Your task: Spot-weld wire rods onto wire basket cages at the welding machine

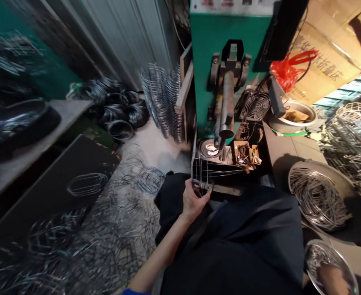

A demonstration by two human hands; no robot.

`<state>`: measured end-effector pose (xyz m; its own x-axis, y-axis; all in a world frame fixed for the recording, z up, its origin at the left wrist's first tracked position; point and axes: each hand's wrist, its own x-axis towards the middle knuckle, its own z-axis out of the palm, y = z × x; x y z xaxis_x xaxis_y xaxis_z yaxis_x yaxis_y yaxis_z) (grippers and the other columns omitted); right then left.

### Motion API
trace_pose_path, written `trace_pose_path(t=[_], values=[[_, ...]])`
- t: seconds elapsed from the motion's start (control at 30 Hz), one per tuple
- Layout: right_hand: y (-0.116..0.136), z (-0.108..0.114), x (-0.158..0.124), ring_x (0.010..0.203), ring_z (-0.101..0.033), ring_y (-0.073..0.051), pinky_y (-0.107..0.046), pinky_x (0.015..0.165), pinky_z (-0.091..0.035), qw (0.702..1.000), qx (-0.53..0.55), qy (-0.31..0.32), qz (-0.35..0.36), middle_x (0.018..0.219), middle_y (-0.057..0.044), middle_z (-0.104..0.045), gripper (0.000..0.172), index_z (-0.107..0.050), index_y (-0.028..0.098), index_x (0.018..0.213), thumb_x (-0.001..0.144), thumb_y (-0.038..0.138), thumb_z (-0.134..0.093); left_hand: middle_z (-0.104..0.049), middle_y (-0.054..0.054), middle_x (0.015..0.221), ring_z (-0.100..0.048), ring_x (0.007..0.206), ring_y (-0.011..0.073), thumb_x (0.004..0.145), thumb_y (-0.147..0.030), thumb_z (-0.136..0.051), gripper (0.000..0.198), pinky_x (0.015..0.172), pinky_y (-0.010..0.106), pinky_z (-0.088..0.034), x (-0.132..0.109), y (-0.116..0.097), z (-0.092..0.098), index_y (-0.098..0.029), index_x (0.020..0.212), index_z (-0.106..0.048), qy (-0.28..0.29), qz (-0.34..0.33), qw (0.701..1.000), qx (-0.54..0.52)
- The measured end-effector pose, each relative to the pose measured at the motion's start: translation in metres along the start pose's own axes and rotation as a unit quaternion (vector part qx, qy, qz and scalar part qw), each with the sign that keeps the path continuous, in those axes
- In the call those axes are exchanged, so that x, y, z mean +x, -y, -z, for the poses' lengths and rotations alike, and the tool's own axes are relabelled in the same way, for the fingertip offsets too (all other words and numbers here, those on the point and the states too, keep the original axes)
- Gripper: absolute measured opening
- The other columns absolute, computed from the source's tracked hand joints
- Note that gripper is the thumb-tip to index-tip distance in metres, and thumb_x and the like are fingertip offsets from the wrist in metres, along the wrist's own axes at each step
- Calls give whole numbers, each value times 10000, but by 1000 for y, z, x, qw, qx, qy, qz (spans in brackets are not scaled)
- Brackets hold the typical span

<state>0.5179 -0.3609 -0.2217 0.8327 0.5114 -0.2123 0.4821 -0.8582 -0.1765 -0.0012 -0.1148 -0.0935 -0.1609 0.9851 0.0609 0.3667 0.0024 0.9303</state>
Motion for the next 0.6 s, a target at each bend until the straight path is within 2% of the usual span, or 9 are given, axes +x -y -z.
trace_pose_path(t=[0.07,0.13,0.2,0.27,0.3,0.33,0.43,0.5,0.6], values=[[15,18,9,511,-608,-529,-638,472,-445,997,22,-15,-66,386,-129,-397,227,-431,374,490,539,585,-500,-592,-48,739,-571,555,145,704,-396,-807,549,581,265,-461,2,3,1,-232,1069,-432,-5,-9,1000,27],[51,43,13,797,-670,-546,-639,623,-490,995,72,-66,-29,573,-230,-555,257,-467,392,592,611,647,-493,-578,-50,727,-572,562,151,700,-396,-807,534,589,269,-461,4,5,-1,-233,1051,-441,-10,-15,999,45],[105,68,11,942,-667,-521,-638,766,-511,983,138,-120,29,776,-245,-652,298,-487,359,702,679,653,-525,-569,-53,717,-573,559,153,696,-389,-806,512,594,272,-462,6,3,-3,-234,1029,-450,-13,-15,999,50],[172,88,3,882,-681,-472,-635,789,-530,957,232,-150,89,802,-187,-667,359,-511,290,769,663,623,-590,-574,-53,719,-564,544,148,692,-385,-806,499,593,272,-463,6,0,-6,-234,1014,-457,-15,-13,999,47],[207,96,-3,846,-687,-414,-586,784,-550,932,292,-155,147,820,-154,-673,359,-530,267,811,676,589,-609,-578,-52,721,-559,538,146,691,-386,-806,494,591,272,-464,6,-3,-8,-234,1009,-460,-14,-12,999,46],[241,103,-12,824,-685,-360,-529,784,-562,907,335,-140,215,826,-126,-678,328,-552,249,825,698,543,-622,-582,-49,724,-557,536,145,690,-389,-807,492,590,271,-464,6,-5,-8,-233,1005,-463,-13,-12,999,44],[328,116,-48,828,-682,-263,-410,795,-561,848,348,-13,400,848,-80,-711,226,-661,205,854,837,410,-567,-588,-40,731,-552,545,146,694,-405,-806,488,585,268,-460,4,-12,-8,-229,1001,-470,-13,-12,999,44],[370,121,-73,879,-696,-243,-381,823,-558,802,329,58,496,939,-73,-740,225,-705,200,948,894,371,-571,-596,-30,752,-554,557,147,701,-419,-802,490,586,267,-458,4,-15,-6,-227,1007,-472,-16,-9,999,50],[412,121,-98,1032,-694,-248,-408,954,-522,730,266,81,624,1058,-75,-755,213,-727,223,1053,951,342,-582,-603,-23,779,-554,566,146,702,-446,-803,498,583,266,-455,5,-17,-3,-229,1005,-472,-22,-2,998,56]])
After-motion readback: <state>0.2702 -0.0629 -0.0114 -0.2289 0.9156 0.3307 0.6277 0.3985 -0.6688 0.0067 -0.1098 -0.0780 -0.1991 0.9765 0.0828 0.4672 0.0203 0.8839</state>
